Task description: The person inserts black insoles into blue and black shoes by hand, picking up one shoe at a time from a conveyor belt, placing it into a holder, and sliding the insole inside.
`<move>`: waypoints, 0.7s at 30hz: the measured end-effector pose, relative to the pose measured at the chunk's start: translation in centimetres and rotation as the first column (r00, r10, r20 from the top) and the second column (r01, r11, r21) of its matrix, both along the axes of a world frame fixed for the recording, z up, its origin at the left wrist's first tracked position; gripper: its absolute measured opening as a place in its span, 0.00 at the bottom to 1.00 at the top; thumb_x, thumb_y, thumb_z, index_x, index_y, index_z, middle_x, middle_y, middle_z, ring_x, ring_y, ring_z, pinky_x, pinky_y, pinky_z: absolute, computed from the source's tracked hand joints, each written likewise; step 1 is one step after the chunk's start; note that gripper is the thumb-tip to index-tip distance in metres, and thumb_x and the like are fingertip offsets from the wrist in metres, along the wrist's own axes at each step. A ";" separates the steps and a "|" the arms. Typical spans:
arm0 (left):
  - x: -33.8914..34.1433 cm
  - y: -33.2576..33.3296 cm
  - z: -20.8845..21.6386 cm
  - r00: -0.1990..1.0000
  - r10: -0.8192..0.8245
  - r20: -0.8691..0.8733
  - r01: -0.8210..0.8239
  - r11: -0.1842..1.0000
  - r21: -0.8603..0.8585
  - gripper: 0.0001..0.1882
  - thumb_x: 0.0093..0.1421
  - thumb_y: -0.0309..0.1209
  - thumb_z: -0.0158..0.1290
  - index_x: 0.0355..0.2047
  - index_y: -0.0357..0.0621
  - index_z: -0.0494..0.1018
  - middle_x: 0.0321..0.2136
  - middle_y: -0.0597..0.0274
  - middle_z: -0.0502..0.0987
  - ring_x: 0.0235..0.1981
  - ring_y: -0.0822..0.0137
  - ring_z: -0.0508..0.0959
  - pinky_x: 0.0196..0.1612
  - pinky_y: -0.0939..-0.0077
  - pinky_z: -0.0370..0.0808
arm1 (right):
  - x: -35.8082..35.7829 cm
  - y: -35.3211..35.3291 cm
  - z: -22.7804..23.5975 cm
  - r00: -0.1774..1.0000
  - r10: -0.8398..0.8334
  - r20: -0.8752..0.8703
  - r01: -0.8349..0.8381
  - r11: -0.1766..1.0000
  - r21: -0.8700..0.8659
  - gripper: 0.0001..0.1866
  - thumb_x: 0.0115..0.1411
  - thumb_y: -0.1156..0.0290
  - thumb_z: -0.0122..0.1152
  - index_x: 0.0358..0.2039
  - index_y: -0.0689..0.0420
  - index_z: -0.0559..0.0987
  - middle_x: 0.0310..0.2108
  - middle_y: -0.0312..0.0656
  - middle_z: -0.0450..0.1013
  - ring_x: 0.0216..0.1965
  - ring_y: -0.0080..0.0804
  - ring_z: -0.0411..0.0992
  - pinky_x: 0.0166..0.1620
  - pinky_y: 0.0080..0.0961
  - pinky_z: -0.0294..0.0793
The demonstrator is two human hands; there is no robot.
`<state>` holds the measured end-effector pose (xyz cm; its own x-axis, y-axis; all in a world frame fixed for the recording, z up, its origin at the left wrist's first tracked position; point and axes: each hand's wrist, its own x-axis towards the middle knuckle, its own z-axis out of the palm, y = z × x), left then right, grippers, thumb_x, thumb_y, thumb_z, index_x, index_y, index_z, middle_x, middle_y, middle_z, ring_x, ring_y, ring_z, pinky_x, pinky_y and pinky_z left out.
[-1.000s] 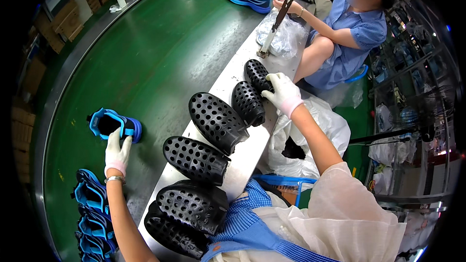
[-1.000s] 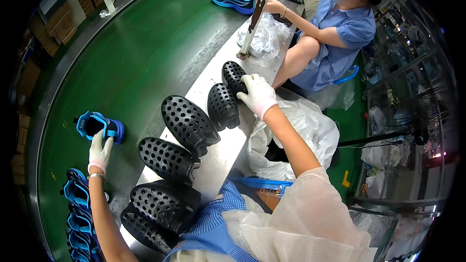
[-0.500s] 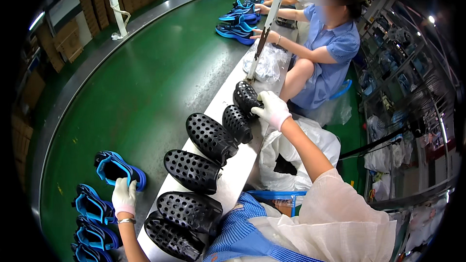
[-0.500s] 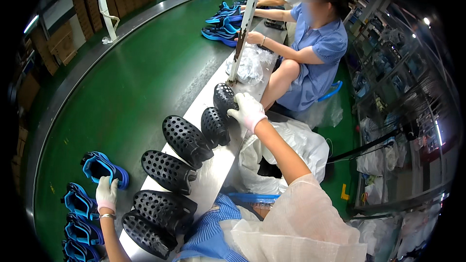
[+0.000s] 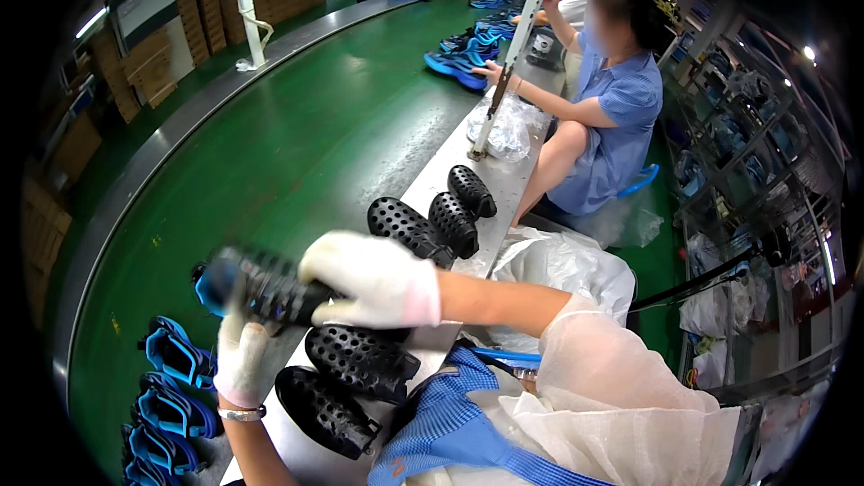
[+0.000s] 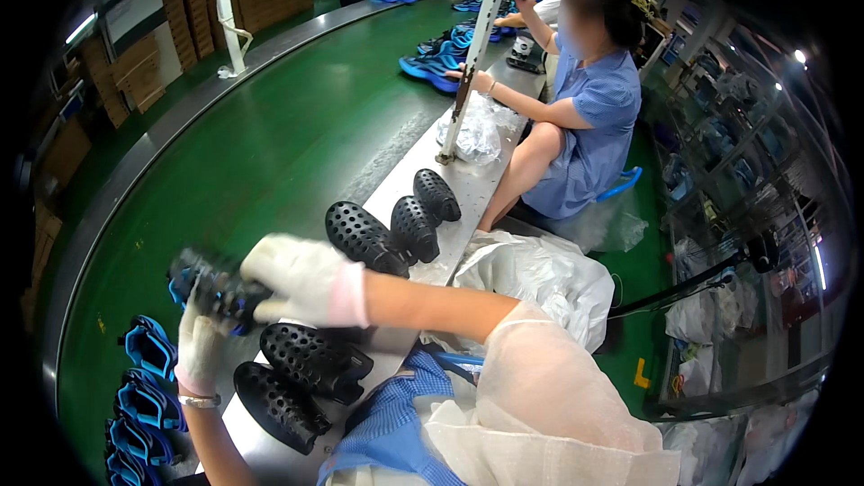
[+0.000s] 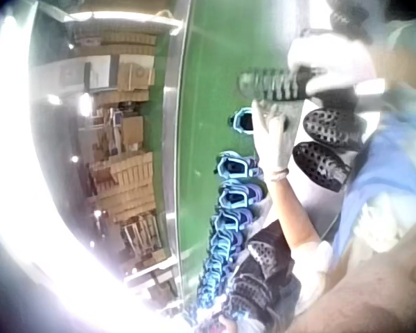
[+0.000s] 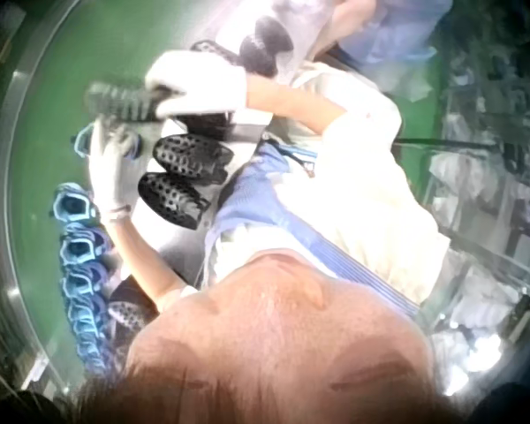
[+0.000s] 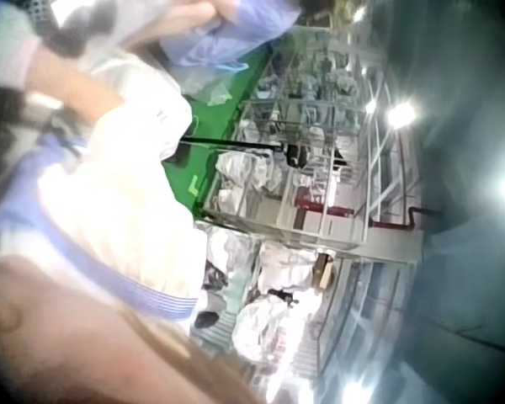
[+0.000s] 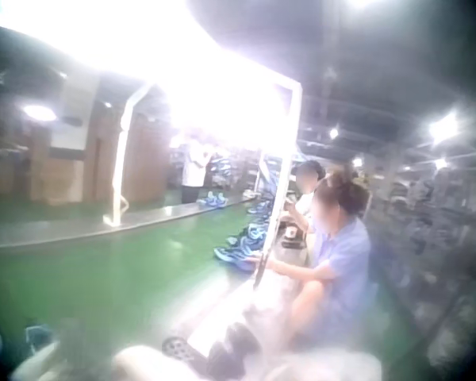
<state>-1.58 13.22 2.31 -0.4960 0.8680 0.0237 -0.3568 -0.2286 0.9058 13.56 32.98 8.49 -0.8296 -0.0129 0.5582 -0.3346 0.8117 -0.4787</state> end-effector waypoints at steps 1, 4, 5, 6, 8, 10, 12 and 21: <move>0.2 -1.1 -0.3 0.989 0.049 -0.136 -0.056 0.997 -0.048 0.43 0.56 0.40 0.59 0.66 0.38 0.50 0.60 0.51 0.62 0.58 0.56 0.68 0.61 0.65 0.66 | -0.7 -1.7 0.1 0.997 0.074 -0.015 -0.074 0.997 -0.005 0.21 0.46 0.66 0.70 0.39 0.58 0.71 0.40 0.47 0.70 0.41 0.46 0.72 0.44 0.34 0.74; 2.5 -1.5 1.9 0.955 -0.042 0.293 -0.016 0.981 0.193 0.52 0.52 0.48 0.65 0.67 0.40 0.46 0.58 0.54 0.64 0.59 0.57 0.67 0.63 0.59 0.64 | -1.9 -4.0 -0.8 0.990 0.128 -0.065 -0.128 0.992 0.016 0.22 0.46 0.66 0.69 0.39 0.58 0.70 0.40 0.47 0.69 0.41 0.47 0.71 0.42 0.36 0.74; 2.7 -2.0 1.8 0.959 -0.028 0.283 -0.031 0.979 0.200 0.51 0.53 0.48 0.64 0.67 0.41 0.47 0.57 0.54 0.65 0.58 0.57 0.68 0.62 0.60 0.64 | -2.2 -4.4 -0.7 0.988 0.149 -0.034 -0.149 0.989 0.004 0.22 0.46 0.65 0.69 0.39 0.58 0.69 0.40 0.47 0.69 0.41 0.46 0.71 0.42 0.36 0.74; 2.8 -2.4 1.7 0.962 -0.017 0.273 -0.042 0.977 0.208 0.49 0.54 0.48 0.63 0.66 0.42 0.48 0.56 0.54 0.66 0.57 0.58 0.69 0.62 0.60 0.65 | -2.4 -4.7 -0.5 0.986 0.167 -0.003 -0.167 0.986 -0.009 0.22 0.46 0.65 0.69 0.39 0.58 0.69 0.39 0.47 0.69 0.41 0.46 0.71 0.42 0.35 0.74; 2.6 -2.9 0.8 0.968 0.024 0.249 -0.084 0.969 0.231 0.43 0.55 0.44 0.62 0.64 0.43 0.52 0.54 0.55 0.67 0.55 0.59 0.70 0.60 0.60 0.67 | -2.6 -5.1 -0.7 0.989 0.149 0.003 -0.148 0.989 -0.015 0.22 0.48 0.63 0.68 0.39 0.59 0.70 0.38 0.47 0.69 0.41 0.46 0.72 0.42 0.35 0.75; 1.9 -3.3 -0.2 0.973 0.092 0.212 -0.138 0.966 0.217 0.38 0.56 0.40 0.61 0.62 0.42 0.55 0.52 0.55 0.69 0.53 0.59 0.72 0.58 0.61 0.69 | -2.7 -5.4 -0.8 0.992 0.103 0.072 -0.102 0.995 -0.020 0.22 0.50 0.61 0.67 0.39 0.59 0.70 0.37 0.47 0.70 0.40 0.46 0.72 0.41 0.35 0.75; 1.3 -3.4 -0.5 0.972 0.177 0.157 -0.203 0.965 0.168 0.33 0.57 0.35 0.60 0.59 0.42 0.58 0.50 0.57 0.71 0.52 0.60 0.73 0.56 0.62 0.71 | -2.9 -5.6 -1.0 0.979 0.024 0.203 -0.022 1.000 -0.011 0.22 0.53 0.58 0.65 0.40 0.59 0.71 0.35 0.48 0.70 0.39 0.46 0.73 0.41 0.35 0.75; 0.4 -3.8 -1.3 0.926 0.342 0.158 -0.364 0.921 0.138 0.26 0.64 0.37 0.53 0.57 0.36 0.59 0.47 0.56 0.72 0.46 0.61 0.75 0.51 0.64 0.75 | -5.9 -6.2 -2.0 0.988 0.022 0.153 -0.032 0.997 0.064 0.18 0.55 0.54 0.59 0.29 0.57 0.70 0.25 0.46 0.72 0.29 0.46 0.75 0.32 0.37 0.75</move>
